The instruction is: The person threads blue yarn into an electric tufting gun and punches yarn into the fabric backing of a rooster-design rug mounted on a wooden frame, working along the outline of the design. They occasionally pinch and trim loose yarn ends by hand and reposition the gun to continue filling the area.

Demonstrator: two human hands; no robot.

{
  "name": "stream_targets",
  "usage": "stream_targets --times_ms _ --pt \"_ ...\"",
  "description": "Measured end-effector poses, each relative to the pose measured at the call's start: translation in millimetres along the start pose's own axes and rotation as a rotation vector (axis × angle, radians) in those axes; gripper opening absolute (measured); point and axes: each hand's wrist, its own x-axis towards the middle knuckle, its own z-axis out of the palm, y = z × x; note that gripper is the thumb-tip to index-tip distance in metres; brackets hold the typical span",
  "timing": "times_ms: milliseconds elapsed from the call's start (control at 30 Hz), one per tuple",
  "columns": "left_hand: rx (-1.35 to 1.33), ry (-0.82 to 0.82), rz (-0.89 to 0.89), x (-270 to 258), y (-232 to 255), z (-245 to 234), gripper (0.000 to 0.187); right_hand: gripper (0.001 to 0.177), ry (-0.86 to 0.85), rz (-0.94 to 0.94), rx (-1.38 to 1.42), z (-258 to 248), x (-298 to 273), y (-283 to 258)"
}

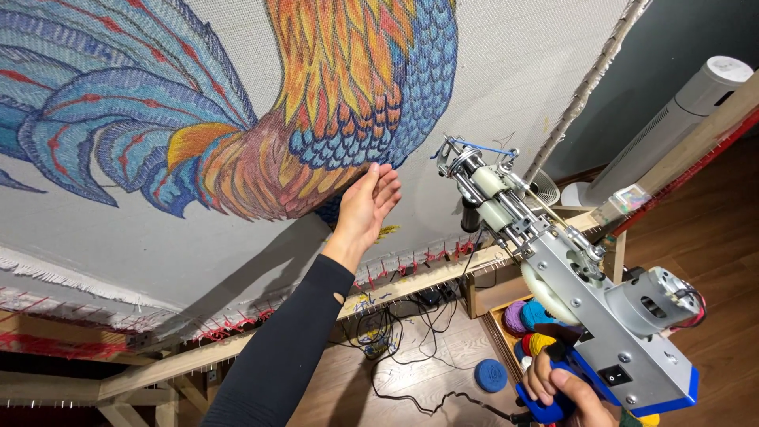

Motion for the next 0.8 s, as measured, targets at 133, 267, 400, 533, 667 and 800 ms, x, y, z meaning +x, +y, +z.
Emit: stream_targets --times_ms 133,267,400,533,667,800 --pt "0.049 0.015 0.085 13 -19 -20 0.038 0.045 0.004 0.052 0.076 -6 -6 12" --pt "0.614 -0.109 0.01 -8 -29 -38 0.054 0.071 0.241 -0.108 -0.042 80 -5 -8" --pt "1.095 -0.645 0.084 -31 -26 -27 0.087 0.073 0.113 -0.202 0.034 93 -8 -9" --pt "1.026 -0.517 -0.022 -44 -41 5 0.083 0.07 0.251 -0.083 -0.028 120 0 -18" --pt "0.786 -0.531 0.198 -20 -83 -19 0.057 0.07 0.118 -0.07 0.058 101 5 -2" --pt "0.671 -0.504 -0.004 -34 -62 -11 0.037 0.068 0.164 -0.078 0.058 98 8 8"
